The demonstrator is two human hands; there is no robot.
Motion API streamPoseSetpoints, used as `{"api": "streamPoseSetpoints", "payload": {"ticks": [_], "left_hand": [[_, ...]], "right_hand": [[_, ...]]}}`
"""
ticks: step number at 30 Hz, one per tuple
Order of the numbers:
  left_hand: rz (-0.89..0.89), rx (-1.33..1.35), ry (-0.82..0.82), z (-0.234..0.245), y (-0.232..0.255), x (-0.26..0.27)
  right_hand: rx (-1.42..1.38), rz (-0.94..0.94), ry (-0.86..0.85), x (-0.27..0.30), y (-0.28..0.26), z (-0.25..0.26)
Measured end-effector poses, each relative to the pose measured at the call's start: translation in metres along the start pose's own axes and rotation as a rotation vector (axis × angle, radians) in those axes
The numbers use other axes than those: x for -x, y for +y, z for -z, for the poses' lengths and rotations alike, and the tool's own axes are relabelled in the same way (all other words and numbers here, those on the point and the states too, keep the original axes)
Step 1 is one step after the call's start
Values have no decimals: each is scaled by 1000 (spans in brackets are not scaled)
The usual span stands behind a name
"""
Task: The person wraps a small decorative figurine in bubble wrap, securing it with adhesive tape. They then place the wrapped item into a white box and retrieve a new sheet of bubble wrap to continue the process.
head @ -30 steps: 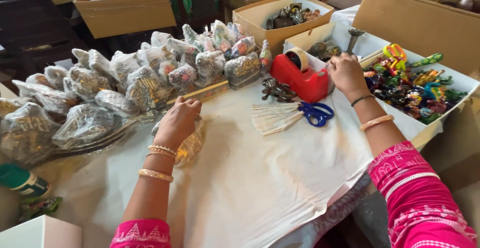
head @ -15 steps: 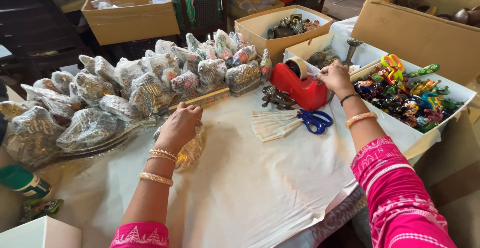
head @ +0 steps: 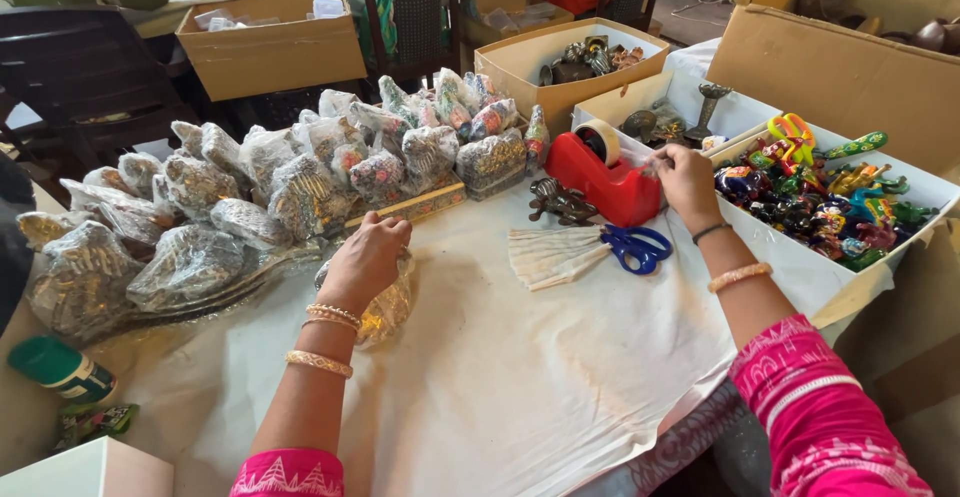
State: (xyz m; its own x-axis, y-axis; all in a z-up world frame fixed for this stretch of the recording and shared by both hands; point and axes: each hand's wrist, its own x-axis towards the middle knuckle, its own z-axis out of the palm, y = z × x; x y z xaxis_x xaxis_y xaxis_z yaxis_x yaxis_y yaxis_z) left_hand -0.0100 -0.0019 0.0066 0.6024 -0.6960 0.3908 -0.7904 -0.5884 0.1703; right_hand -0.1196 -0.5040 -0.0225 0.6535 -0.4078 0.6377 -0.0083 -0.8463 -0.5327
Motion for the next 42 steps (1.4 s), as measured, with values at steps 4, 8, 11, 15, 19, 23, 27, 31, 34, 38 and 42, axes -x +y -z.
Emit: {"api": "streamPoseSetpoints", "payload": {"ticks": [4, 8, 11, 15, 19, 23, 27, 31, 34, 38, 42], "left_hand": [[-5, 13, 7, -1, -1, 0], [-13, 11, 12, -2, -2, 0], [-17, 24, 18, 0, 0, 0], [-71, 39, 14, -7, -10, -2], [-58, 39, 50, -7, -7, 0], [-26, 24, 31, -6, -6, -1], [-20, 29, 22, -11, -8, -1], [4, -1, 11, -7, -4, -1], [-24, -16, 36, -11, -7, -1], [-55, -39, 37, -14, -10, -3], [-89, -58, 42, -16, -13, -4]], "right_hand": [[-20, 22, 68, 16, 3, -2], [-58, -97, 113, 25, 1, -12], [-298, -295, 109, 29, 31, -30], [-761, -417, 80, 28, 84, -55], [-902, -438, -23, 39, 82, -61], [-346, -285, 59, 63, -18, -31], [-377, 138, -131, 75, -130, -28], [-491, 226, -458, 88, -190, -79], [-471, 268, -626, 95, -229, -109], [-378, 645, -649, 93, -250, -139], [-447, 653, -603, 94, -245, -173]]}}
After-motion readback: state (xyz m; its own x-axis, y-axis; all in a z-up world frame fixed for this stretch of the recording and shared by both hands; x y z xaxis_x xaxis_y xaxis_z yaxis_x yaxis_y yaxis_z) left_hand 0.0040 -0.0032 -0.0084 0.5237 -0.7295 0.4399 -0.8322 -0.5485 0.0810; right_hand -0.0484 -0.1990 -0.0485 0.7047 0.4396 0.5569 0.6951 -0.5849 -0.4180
